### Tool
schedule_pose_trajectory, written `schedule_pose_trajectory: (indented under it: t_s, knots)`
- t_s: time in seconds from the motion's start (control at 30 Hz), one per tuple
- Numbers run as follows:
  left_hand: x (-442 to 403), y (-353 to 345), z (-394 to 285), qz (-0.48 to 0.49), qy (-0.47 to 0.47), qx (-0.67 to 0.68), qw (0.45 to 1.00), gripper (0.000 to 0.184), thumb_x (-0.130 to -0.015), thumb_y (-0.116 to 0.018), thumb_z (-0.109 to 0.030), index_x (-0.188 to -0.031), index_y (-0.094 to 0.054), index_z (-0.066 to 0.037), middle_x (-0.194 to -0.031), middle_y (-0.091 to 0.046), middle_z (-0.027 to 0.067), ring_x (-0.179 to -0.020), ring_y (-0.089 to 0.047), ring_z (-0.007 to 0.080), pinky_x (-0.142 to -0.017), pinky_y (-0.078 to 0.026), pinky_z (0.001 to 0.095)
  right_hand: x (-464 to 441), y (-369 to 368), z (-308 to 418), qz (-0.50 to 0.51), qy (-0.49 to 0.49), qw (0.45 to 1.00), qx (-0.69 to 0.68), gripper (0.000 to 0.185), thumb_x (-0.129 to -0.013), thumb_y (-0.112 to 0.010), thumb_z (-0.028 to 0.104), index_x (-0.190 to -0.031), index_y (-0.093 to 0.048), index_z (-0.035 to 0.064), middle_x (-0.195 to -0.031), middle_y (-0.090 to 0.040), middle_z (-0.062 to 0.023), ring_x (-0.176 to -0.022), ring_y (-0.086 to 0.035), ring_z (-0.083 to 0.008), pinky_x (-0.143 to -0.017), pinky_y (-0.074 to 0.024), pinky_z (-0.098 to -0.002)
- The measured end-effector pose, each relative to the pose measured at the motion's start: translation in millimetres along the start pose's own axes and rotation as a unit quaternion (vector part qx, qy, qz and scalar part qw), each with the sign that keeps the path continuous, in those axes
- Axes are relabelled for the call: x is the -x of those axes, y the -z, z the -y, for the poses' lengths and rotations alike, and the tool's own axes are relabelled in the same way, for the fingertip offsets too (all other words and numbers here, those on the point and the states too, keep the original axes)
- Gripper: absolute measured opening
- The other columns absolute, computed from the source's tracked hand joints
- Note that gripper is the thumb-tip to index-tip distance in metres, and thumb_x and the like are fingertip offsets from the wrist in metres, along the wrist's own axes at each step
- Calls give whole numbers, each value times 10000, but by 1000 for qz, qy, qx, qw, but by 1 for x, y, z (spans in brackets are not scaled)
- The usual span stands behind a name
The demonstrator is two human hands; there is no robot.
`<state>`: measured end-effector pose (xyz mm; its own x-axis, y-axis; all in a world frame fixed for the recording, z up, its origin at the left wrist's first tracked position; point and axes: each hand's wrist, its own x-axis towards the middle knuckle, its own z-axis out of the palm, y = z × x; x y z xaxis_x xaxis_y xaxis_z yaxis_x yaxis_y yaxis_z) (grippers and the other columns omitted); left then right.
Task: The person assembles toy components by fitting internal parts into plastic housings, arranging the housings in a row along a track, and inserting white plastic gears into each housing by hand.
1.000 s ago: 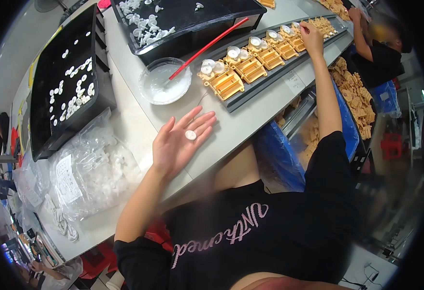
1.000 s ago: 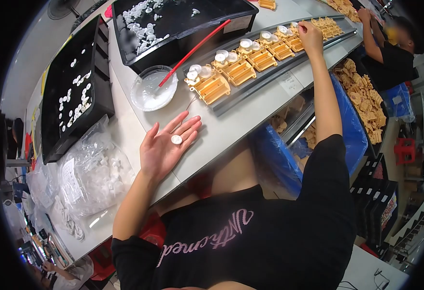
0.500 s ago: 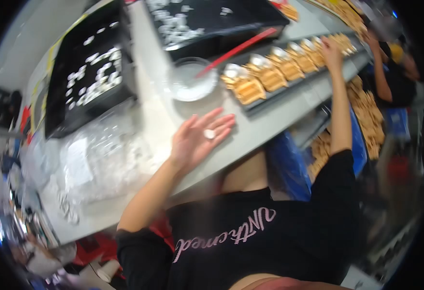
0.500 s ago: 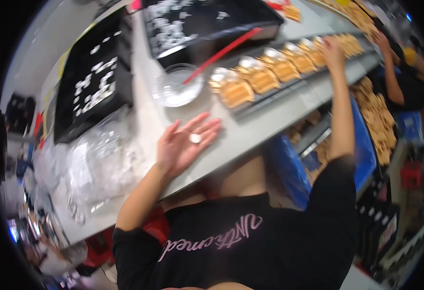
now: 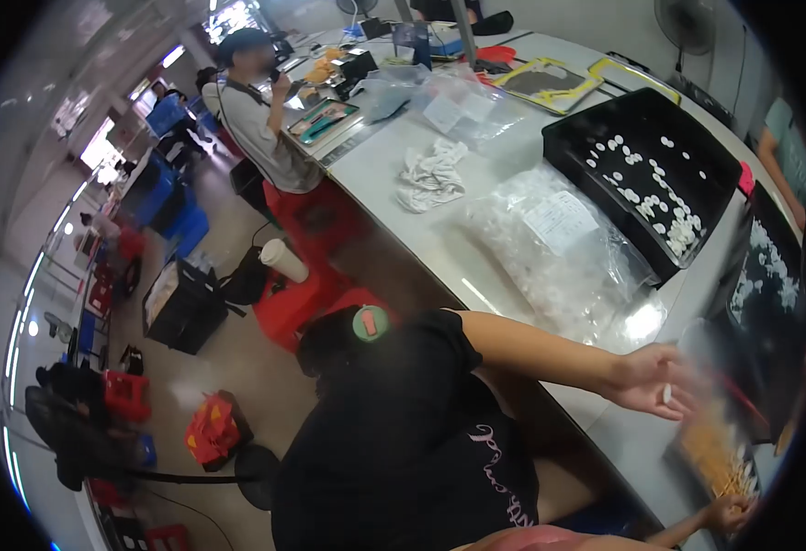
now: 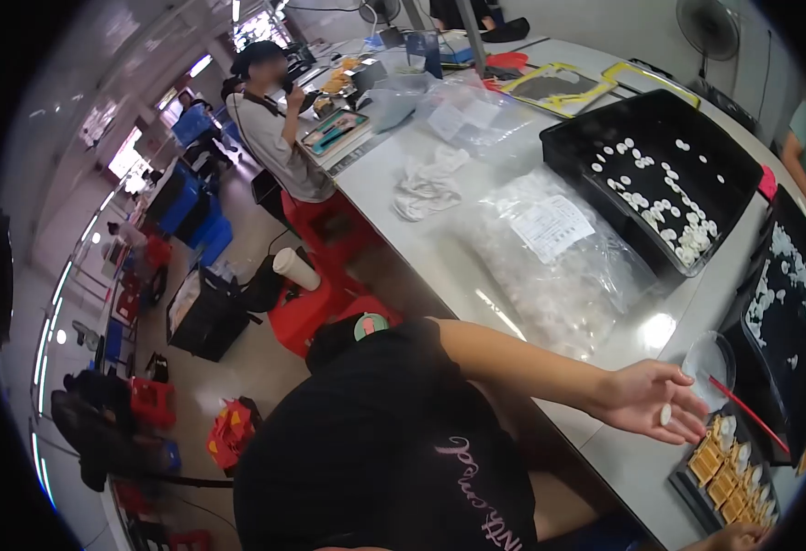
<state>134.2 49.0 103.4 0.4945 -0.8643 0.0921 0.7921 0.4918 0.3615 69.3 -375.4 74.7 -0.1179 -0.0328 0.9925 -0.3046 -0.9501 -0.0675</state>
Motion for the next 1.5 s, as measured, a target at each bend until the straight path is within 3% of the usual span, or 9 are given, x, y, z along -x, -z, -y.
schedule_pose_trajectory:
  t_s: [0.27, 0.6, 0.63, 0.67, 0.8, 0.97, 1.27, 1.4, 1.5]
  knots:
    - [11, -61, -131, -51, -245, 6, 968, 323, -895, -454, -275, -940, -554, 29, -1053, -582, 225, -1048, -571, 375, -923, -478, 467, 12, 7, -23, 7, -19, 1000, 16, 177, -796, -563, 2, -891, -712, 1, -864, -720, -99, -712, -688, -222, -630, -548, -307]
    - [5, -68, -270, -130, -540, -277, 784, 355, -911, -459, -283, -1069, -439, 35, -1140, -479, 196, -1097, -486, 309, -1023, -421, 438, 27, 9, -28, 37, -86, 995, -46, 195, -844, -539, -17, -994, -664, -16, -972, -652, -123, -803, -653, -228, -703, -555, -296]
    - [1, -62, -281, -123, -532, -330, 770, 254, -939, -435, -312, -1021, -482, -76, -1127, -505, 79, -1148, -451, 223, -1027, -347, 371, 28, 11, -30, 36, -97, 993, -56, 193, -852, -539, -18, -1005, -656, -16, -982, -642, -127, -813, -648, -229, -711, -555, -295]
    - [-1, -24, -326, -126, -513, -377, 761, 602, -1003, -360, -288, -1436, -203, 99, -1517, -186, 286, -1436, -183, 341, -1190, -150, 395, 28, 11, -28, 36, -106, 991, -69, 192, -859, -538, -19, -1016, -649, -17, -993, -632, -130, -823, -643, -230, -719, -554, -295]
    - [-22, -5, -327, -272, -375, -542, 701, 617, -986, -436, -399, -1432, -244, -19, -1453, -318, 204, -1309, -351, 279, -1096, -311, 358, 24, 17, -13, 69, -123, 988, -56, 192, -879, -535, -28, -1047, -629, -19, -1030, -604, -135, -862, -625, -226, -746, -554, -295]
    - [-13, -11, -295, -311, -232, -575, 720, 893, -935, -359, -622, -1516, 41, -75, -1573, 93, 208, -1459, 132, 298, -1115, 160, 495, 30, 23, -37, 73, -114, 991, -9, 169, -878, -580, 6, -1031, -650, -4, -990, -639, -126, -835, -639, -224, -724, -559, -301]
    - [11, -30, -175, -166, -291, -712, 617, 515, -1008, -424, -318, -1375, -347, 35, -1319, -487, 178, -1255, -445, 249, -1069, -335, 355, 53, -10, -50, 160, -104, 978, -86, 234, -921, -622, 137, -1081, -637, -33, -1061, -657, -138, -919, -661, -254, -793, -547, -333]
    - [10, -7, -108, -88, -358, -788, 493, 548, -989, -462, -329, -1366, -365, 57, -1426, -365, 244, -1383, -302, 347, -1150, -219, 388, 42, -16, -23, 279, -263, 866, -320, 392, -973, -539, 212, -1256, -527, -59, -1272, -561, -174, -1144, -575, -267, -959, -472, -359]
    - [18, -13, -71, -80, -313, -774, 544, 614, -961, -481, -374, -1410, -320, 13, -1472, -296, 224, -1422, -205, 349, -1164, -159, 437, 35, -29, 3, 337, -398, 760, -388, 531, -990, -494, 279, -1405, -375, -30, -1393, -461, -184, -1252, -482, -270, -1051, -377, -395]
